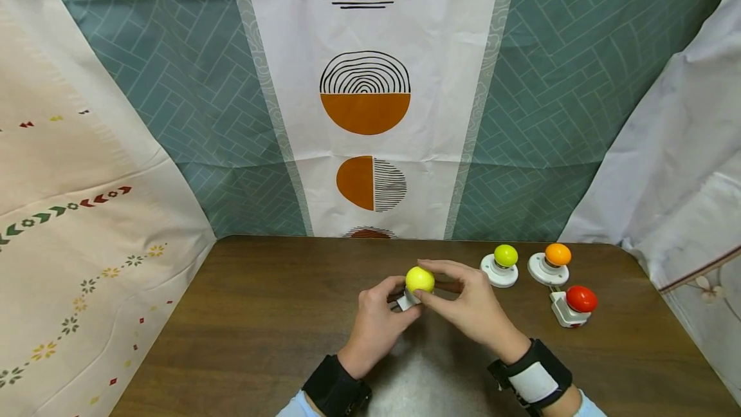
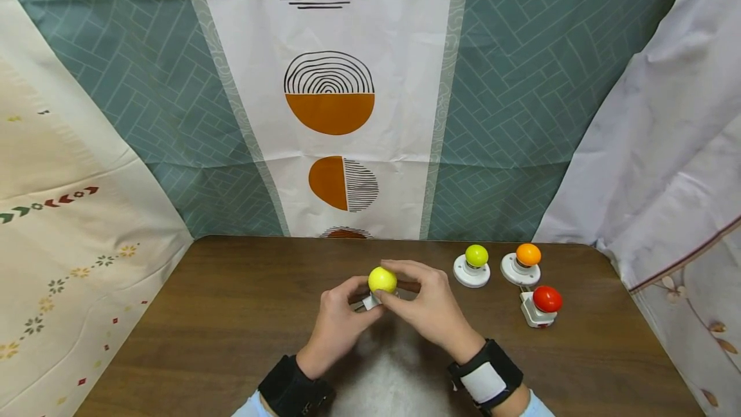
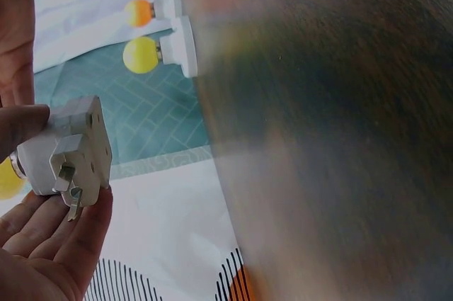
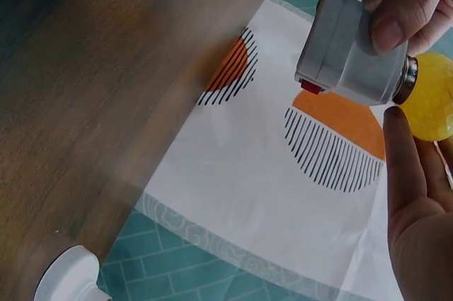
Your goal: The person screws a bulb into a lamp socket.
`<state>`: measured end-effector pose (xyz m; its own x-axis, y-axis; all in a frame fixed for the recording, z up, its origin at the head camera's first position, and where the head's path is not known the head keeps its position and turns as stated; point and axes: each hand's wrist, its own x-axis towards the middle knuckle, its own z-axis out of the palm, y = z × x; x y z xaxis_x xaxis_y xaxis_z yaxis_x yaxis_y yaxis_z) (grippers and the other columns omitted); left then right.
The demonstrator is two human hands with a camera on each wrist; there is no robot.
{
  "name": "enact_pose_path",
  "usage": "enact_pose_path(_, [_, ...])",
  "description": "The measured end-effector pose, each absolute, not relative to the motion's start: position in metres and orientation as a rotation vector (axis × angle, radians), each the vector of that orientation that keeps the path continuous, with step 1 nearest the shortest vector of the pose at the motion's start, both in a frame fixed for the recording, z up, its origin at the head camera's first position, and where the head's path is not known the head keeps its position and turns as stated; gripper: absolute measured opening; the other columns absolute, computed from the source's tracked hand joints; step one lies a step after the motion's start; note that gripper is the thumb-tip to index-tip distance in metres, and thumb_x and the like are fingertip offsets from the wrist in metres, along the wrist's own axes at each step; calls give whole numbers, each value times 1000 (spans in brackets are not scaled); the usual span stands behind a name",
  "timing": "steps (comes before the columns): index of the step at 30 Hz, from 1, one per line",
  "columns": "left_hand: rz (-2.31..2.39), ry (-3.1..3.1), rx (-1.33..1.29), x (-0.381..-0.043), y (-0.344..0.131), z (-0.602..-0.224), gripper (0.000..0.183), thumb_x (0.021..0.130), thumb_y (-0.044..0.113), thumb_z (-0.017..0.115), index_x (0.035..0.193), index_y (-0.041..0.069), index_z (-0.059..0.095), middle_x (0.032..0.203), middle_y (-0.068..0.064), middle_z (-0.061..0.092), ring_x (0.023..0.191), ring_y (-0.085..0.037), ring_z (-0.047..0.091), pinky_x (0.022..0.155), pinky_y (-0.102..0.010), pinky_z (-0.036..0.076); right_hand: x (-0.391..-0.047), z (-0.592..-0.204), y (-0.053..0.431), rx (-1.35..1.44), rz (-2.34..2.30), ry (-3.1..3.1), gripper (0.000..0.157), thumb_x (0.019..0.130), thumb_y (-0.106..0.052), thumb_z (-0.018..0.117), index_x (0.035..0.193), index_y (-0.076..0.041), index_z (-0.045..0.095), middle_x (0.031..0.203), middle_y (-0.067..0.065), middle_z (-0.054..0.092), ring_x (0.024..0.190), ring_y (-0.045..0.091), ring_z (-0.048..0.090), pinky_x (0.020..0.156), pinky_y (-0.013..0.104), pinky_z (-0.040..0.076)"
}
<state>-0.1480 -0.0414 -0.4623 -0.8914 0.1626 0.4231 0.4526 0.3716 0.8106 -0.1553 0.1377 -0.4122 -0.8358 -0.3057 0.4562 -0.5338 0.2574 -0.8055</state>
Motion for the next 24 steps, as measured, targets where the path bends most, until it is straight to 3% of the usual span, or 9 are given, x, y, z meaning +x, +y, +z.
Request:
enact_pose_path(5, [-1523,-2348,-551,-147,-42,-462,38,77,25,75,110,14,61,100,6,63,89,-7,60,72,-23,48,-143,-391,131,724,1621,-2308,41,75,-15,77,113,-10,63,110,3,61,101,18,58,76,35,49])
enact_pose_path(10, [-1546,-2340,-560,-146,-42,-462,37,77,23,75,110,15,61,100,7,62,89,-8,60,73,-24,48,-138,-383,133,716,1588,-2364,49,75,-15,77,119,-8,59,116,3,59,105,23,57,80,37,48])
enact_pose_path(17, [-1566,-2346,-541,-146,-41,-462,38,78,27,75,110,14,61,100,7,62,89,-7,60,73,-24,48,-156,-411,142,866,1570,-2385,58,80,-20,73,133,-18,51,130,-4,51,117,15,48,88,34,43])
enact_pose_path(24, [-1568,-2359,-543,-146,-40,-462,37,78,28,74,110,15,61,100,7,63,89,-6,60,73,-24,48,-158,-417,144,954,1604,-2369,52,84,-19,68,133,-21,51,131,-1,51,118,15,47,89,33,42])
